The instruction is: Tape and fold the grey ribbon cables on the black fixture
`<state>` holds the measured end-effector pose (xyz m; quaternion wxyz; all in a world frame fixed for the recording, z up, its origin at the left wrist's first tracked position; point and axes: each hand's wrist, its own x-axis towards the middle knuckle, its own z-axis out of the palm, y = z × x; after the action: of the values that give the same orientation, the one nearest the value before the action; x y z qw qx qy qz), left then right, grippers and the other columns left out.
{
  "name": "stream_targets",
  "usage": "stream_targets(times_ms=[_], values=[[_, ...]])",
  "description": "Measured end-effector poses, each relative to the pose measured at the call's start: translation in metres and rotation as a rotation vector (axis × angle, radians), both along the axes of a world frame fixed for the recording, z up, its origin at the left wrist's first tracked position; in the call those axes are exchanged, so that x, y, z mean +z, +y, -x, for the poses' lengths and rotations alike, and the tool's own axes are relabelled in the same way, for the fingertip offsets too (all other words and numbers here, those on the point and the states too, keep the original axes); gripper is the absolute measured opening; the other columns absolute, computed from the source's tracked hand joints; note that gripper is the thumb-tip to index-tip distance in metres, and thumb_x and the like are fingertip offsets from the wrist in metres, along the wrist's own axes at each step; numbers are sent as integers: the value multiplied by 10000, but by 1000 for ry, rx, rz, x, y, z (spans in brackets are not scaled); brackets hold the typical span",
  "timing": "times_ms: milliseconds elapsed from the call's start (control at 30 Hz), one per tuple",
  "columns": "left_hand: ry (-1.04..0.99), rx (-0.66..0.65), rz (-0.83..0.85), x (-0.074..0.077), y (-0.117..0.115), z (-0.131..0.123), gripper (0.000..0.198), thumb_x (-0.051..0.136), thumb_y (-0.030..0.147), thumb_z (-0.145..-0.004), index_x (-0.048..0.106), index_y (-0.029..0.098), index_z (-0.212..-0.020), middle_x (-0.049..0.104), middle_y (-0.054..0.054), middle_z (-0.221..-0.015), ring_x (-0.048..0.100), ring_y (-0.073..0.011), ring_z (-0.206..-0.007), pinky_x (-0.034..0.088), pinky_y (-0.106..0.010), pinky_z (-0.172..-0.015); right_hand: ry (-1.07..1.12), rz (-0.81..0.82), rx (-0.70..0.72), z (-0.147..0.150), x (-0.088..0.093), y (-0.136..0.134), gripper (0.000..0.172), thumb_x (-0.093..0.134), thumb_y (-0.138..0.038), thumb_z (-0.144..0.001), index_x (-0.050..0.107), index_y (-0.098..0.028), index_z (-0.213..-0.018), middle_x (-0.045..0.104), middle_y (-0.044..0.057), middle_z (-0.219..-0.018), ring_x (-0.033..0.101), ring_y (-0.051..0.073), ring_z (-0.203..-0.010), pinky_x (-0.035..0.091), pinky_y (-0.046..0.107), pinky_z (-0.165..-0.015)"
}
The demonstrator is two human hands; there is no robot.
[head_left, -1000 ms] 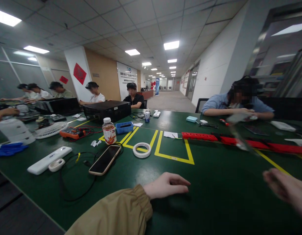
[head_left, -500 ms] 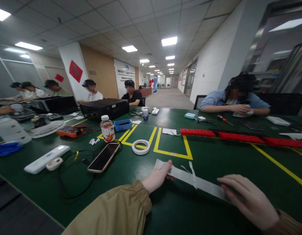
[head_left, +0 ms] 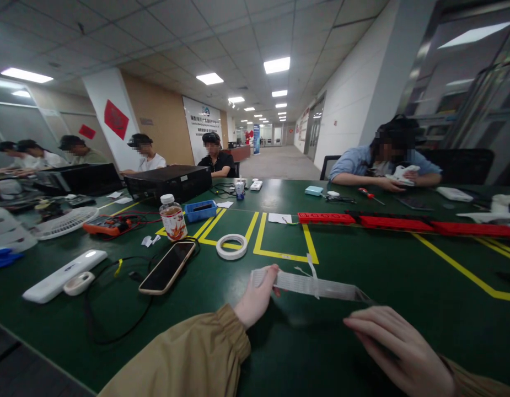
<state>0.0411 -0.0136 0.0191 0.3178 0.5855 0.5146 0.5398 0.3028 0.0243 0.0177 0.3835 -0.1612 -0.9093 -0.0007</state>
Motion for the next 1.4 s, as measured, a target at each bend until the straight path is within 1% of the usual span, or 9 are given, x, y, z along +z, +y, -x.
stream_targets(times_ms=[200, 300, 467, 667, 800, 1000, 1100, 1300, 1400], values=[[804, -256, -481, -3, -9, -5, 342, 292, 321, -972, 588, 154, -933, 605, -25, -805, 534, -111, -682, 377, -246, -628, 111, -75, -212, -4, -1, -1, 338, 477, -280, -895, 516, -199, -1221, 589, 79, -1062, 555, 202, -949, 441, 345, -781], [1082, -311, -631, -4, -10, -9, 289, 322, 322, -972, 560, 163, -1016, 606, -14, -835, 537, -101, -683, 359, -255, -601, 86, -100, -205, -1, 2, -7, 359, 482, -294, -899, 499, -180, -1239, 578, 81, -1080, 534, 201, -977, 412, 347, -810], [1188, -287, -816, -5, -11, -13, 265, 386, 348, -956, 554, 153, -1020, 582, 11, -765, 496, -103, -622, 336, -260, -558, -23, -197, -114, 9, 7, -26, 276, 546, -241, -858, 582, -223, -1131, 634, 19, -987, 547, 171, -950, 377, 325, -851], [1225, -349, -1011, 1, -20, -22, 267, 436, 331, -939, 585, 111, -964, 543, 14, -702, 458, -104, -597, 322, -269, -537, -105, -231, -188, 15, 9, -32, 313, 469, -237, -878, 562, -216, -1176, 593, 37, -1129, 485, 198, -1118, 324, 353, -952], [1237, -360, -1066, 4, -24, -29, 287, 436, 339, -940, 601, 104, -952, 537, 13, -692, 453, -97, -585, 324, -266, -531, -109, -218, -197, 15, 6, -29, 203, 495, -234, -852, 609, -234, -1020, 596, 29, -1116, 466, 207, -1149, 295, 377, -989], [1225, -395, -956, 1, -23, -27, 296, 383, 346, -960, 575, 126, -1007, 570, 10, -717, 503, -99, -618, 333, -268, -543, -39, -111, -139, 15, 3, -29, 104, 499, -211, -854, 575, -245, -916, 611, 16, -1051, 465, 192, -1139, 290, 386, -991], [1114, -390, -753, -1, -18, -20, 281, 341, 328, -973, 559, 158, -1021, 607, 0, -770, 546, -95, -662, 355, -253, -576, 38, -19, -139, 12, 6, -29, 108, 461, -206, -875, 551, -229, -930, 599, 33, -1045, 475, 189, -1119, 288, 385, -991], [764, -157, -220, -3, -3, -3, 301, 330, 318, -966, 597, 198, -894, 646, 4, -829, 583, -111, -724, 403, -224, -686, 194, 75, -122, 8, 14, -36, 132, 442, -168, -870, 558, -224, -900, 572, 46, -1009, 491, 221, -1076, 318, 430, -963], [708, -145, -118, -5, 2, -1, 337, 325, 337, -961, 613, 202, -849, 649, 8, -799, 589, -117, -719, 400, -209, -661, 216, 96, -104, 5, 19, -38, 143, 447, -132, -858, 556, -218, -896, 555, 55, -988, 496, 226, -1062, 382, 421, -909]])
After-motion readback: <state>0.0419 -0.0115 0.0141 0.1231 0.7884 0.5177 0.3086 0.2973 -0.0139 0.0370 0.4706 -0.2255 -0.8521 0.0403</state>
